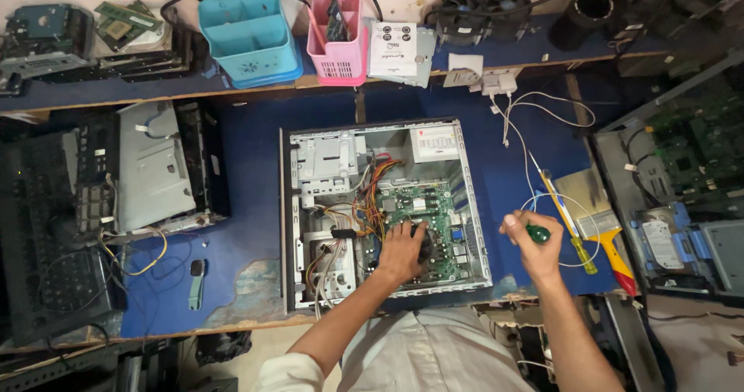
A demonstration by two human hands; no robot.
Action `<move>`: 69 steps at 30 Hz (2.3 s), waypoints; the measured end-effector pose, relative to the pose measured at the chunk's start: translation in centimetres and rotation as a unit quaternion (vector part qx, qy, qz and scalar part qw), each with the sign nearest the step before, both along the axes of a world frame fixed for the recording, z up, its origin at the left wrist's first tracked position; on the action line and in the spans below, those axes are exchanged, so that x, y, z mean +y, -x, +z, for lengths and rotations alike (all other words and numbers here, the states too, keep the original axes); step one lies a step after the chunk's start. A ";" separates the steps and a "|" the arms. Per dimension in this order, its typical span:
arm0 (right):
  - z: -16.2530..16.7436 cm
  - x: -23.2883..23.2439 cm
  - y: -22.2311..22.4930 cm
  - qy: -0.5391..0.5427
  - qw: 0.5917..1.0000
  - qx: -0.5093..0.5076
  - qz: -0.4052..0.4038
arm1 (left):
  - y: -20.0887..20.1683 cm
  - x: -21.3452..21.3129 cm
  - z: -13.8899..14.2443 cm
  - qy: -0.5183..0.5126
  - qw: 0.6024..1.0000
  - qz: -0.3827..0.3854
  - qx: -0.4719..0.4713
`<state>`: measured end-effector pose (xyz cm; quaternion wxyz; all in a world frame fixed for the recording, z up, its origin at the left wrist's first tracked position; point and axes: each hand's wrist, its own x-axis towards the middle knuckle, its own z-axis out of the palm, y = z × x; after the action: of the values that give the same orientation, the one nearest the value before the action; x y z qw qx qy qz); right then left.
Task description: The person works on an open desktop computer case on a workbench, manipulating the CPU cooler and fan assembly on the motherboard by hand and with a screwdriver. They unscrew and lift the heatsink and fan unit out of the case, holding it up at the end.
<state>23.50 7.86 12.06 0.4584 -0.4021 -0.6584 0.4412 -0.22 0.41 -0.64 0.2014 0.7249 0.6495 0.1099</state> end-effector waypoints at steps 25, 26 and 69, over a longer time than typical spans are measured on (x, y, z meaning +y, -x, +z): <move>-2.0 2.5 1.6 0.243 0.959 -0.141 -0.047 | 6.0 -0.8 0.9 0.143 0.289 0.235 -0.917; -1.9 2.3 1.9 0.253 0.950 -0.171 -0.059 | 6.2 -0.7 1.1 0.130 0.275 0.233 -0.924; -2.5 0.0 7.7 -0.007 0.946 -0.318 0.057 | 3.6 0.1 0.2 0.143 0.369 0.182 -0.900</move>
<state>15.83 7.81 9.60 0.2023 -0.4801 -0.7947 0.3115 -3.85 0.54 -0.45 0.7430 0.0215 0.2055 0.6365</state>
